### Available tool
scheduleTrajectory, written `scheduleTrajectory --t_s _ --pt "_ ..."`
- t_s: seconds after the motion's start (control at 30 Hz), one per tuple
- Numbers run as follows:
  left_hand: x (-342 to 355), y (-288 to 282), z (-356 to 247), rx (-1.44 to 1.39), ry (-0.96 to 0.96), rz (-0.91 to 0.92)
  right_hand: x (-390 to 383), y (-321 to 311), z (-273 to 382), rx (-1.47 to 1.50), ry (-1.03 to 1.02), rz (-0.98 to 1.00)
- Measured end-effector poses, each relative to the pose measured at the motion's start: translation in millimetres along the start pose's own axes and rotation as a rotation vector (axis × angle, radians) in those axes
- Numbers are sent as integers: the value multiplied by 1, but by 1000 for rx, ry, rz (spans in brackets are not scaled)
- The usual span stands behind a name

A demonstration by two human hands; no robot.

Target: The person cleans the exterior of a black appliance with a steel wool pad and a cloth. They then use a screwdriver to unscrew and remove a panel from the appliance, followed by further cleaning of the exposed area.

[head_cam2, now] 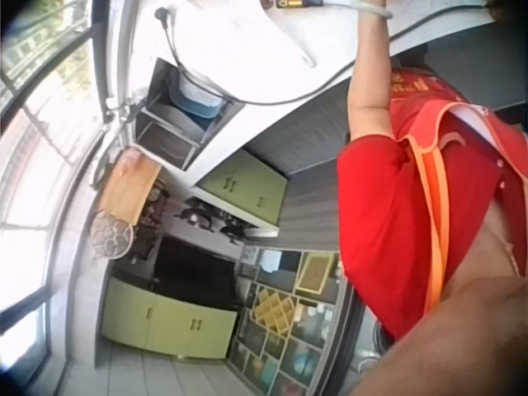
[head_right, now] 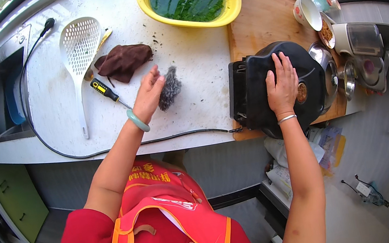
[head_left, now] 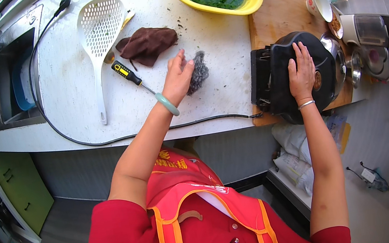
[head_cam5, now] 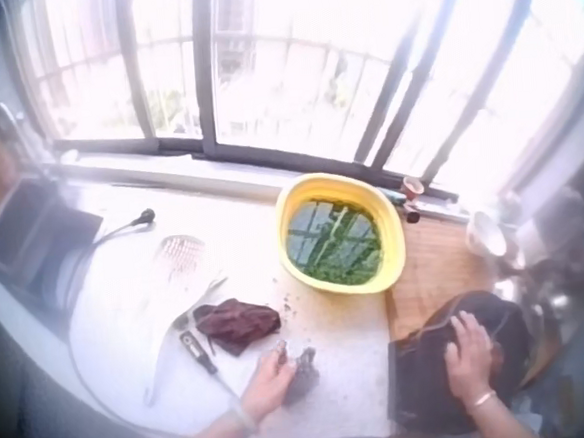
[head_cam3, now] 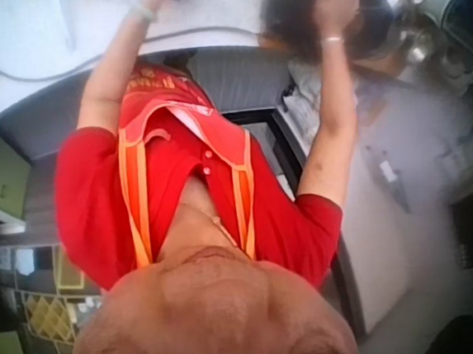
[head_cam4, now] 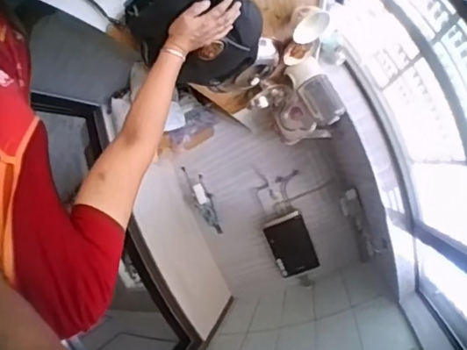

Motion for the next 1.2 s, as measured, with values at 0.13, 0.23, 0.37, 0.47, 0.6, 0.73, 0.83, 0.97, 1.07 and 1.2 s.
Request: scheduleTrajectory --t_s 0.13,0.23,0.37,0.47,0.6,0.73,0.83,0.97,1.07,1.2 --pt "-7 -16 -19 200 315 -50 0 0 1 4 -3 4" --pt "-18 -13 -26 374 411 -10 -1 1 2 3 -22 10" --pt "-16 -14 -12 464 445 -119 -1 3 3 58 -37 35" --pt "-10 -18 4 364 358 -159 0 5 3 76 -56 49" --pt "-7 -13 -6 309 427 -110 -3 1 6 79 -43 62" --pt "-22 7 -38 418 613 35 0 2 6 93 -40 62" --pt "-33 49 -27 314 785 164 0 2 6 90 -41 62" --pt "-53 101 -3 361 670 354 1 2 6 87 -28 63" --pt "-59 121 9 260 551 238 0 3 5 89 -27 57" --pt "-70 122 9 163 419 223 -1 5 5 91 -37 46"
Point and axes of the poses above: each hand's wrist, its own x-axis towards the middle knuckle, its own y-axis out of the palm, z = x × y, the point moved 1 cm from there along x, towards the middle knuckle, and after that the axes turned 5 degrees about -x, right-handed, at the moved point
